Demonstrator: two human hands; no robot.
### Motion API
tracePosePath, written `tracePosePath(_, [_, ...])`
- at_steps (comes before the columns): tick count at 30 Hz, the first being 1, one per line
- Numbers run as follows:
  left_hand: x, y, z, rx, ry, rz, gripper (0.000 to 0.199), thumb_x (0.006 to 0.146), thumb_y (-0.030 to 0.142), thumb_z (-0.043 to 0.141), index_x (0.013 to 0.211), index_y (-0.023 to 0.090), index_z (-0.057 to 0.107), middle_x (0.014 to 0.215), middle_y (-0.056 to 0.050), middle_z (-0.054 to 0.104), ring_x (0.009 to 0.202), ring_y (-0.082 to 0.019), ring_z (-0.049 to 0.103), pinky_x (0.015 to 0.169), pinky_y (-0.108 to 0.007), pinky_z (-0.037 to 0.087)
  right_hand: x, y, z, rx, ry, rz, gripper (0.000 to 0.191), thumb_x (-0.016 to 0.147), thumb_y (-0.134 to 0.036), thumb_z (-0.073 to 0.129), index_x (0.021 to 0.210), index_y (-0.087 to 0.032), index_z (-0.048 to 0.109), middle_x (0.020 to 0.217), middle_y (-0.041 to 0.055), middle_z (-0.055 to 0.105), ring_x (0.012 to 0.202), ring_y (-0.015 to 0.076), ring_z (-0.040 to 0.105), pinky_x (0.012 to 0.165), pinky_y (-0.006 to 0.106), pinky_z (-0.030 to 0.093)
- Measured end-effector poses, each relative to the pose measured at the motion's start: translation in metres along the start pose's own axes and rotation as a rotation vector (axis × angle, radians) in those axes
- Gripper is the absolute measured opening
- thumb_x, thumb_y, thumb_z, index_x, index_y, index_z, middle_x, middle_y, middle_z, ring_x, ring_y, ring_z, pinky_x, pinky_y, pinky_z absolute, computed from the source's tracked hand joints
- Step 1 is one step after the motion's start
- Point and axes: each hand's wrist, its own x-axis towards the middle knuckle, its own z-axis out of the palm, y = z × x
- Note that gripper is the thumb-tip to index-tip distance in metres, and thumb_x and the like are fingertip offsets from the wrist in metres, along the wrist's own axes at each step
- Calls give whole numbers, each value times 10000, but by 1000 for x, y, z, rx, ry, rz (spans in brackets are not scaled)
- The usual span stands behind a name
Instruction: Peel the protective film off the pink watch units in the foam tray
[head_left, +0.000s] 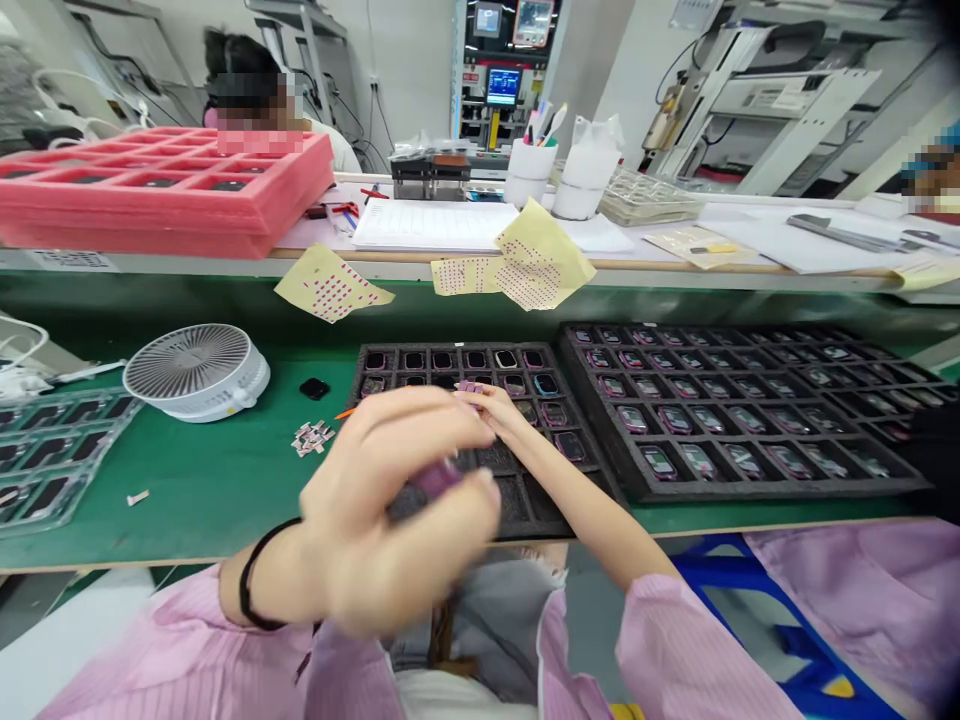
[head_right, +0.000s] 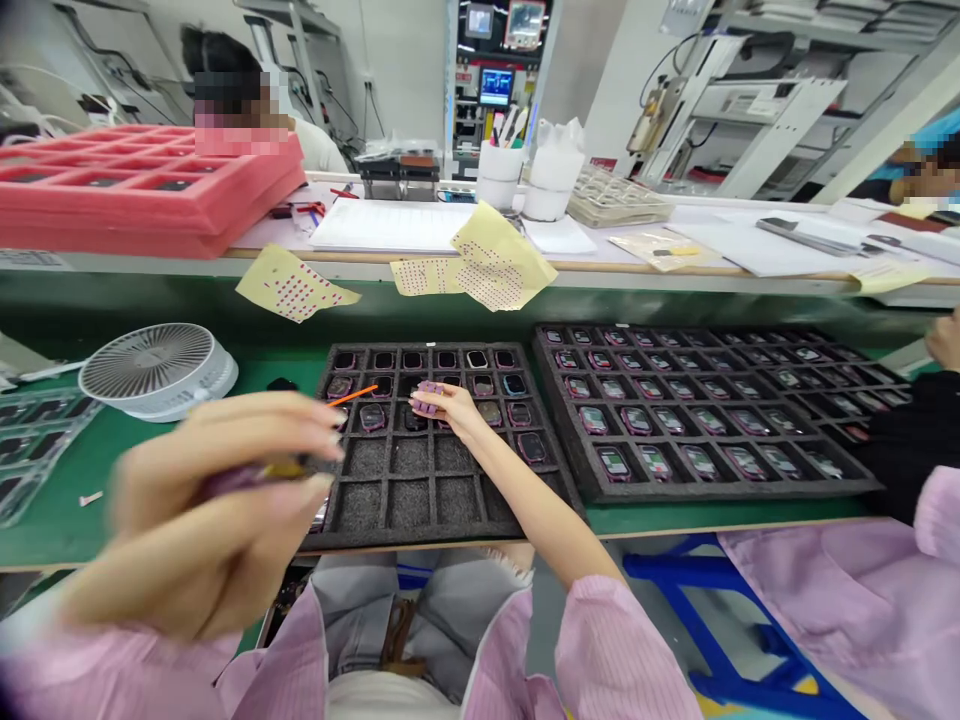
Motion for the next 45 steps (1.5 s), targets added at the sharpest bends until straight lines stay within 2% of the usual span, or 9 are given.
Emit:
tracePosePath(2, [-13, -29, 16, 85, -26, -45, 322, 811, 64, 510, 1011, 303, 590, 1086, -21, 637, 1034, -207, 605, 903, -420, 531, -1, 0, 0, 8, -5, 3, 302, 511, -158, 853, 769, -132, 699, 694, 43, 722, 728, 204, 691, 792, 378, 561])
tracePosePath(7, [-74, -102, 33, 115, -205, -466, 168, 898, 150, 424, 1035, 202, 506, 1182, -99, 602, 1168, -221, 541, 1014, -423, 430, -7, 3, 5, -4, -44, 31, 361, 486, -183, 875, 804, -133, 710, 782, 73, 738, 773, 223, 713, 806, 385, 567])
tracePosePath(13, [-127, -138, 36, 147, -260, -685, 196, 849, 101, 392, 994, 200, 478, 1312, -101, 526, 1292, -223, 438, 1104, -485, 324, -18, 16, 16, -76, -138, 38, 395, 510, -223, 873, 866, -150, 718, 872, 81, 750, 802, 230, 720, 799, 381, 566])
tracePosePath(19, [-140, -144, 39, 236, -245, -677, 191, 859, 97, 362, 983, 203, 462, 1328, -96, 511, 1353, -202, 367, 1153, -501, 256, -23, 26, 23, -177, -177, 52, 418, 498, -249, 872, 876, -157, 720, 875, 81, 755, 792, 237, 723, 794, 390, 559])
tracePosePath(30, [-159, -156, 45, 377, -243, -656, 262, 803, 31, 372, 1007, 175, 452, 1208, -112, 547, 1302, -215, 424, 1180, -526, 195, -25, 27, 27, -212, -196, 60, 447, 479, -271, 874, 884, -157, 725, 893, 91, 756, 813, 242, 722, 801, 385, 549])
tracePosePath(35, [-154, -149, 43, 389, -249, -629, 268, 847, 64, 382, 1084, 153, 469, 1347, -157, 449, 1410, -270, 253, 1140, -559, 258, -26, 21, 28, -216, -261, 91, 452, 483, -242, 876, 895, -145, 721, 894, 102, 753, 822, 244, 722, 826, 405, 548])
tracePosePath(40, [-127, -129, 41, 138, -381, -337, 515, 915, 243, 478, 1392, 205, 290, 1515, -141, 275, 1426, -234, 228, 1159, -472, 267, -39, 4, 31, -157, -370, 139, 427, 511, -240, 868, 895, -138, 714, 890, 96, 750, 816, 234, 722, 808, 394, 564])
tracePosePath(42, [-115, -126, 45, 14, -417, -304, 627, 884, 300, 556, 1428, 230, 252, 1493, -131, 333, 1393, -232, 308, 1146, -445, 305, -51, -1, 32, -131, -390, 138, 437, 523, -259, 862, 916, -141, 710, 890, 93, 749, 830, 234, 720, 802, 387, 566])
tracePosePath(45, [-103, -127, 57, -130, -420, -302, 578, 839, 306, 626, 1362, 230, 392, 1381, -114, 495, 1288, -233, 465, 1091, -416, 391, -69, -1, 32, -126, -384, 121, 440, 539, -286, 856, 930, -146, 711, 890, 94, 749, 845, 230, 717, 793, 356, 566])
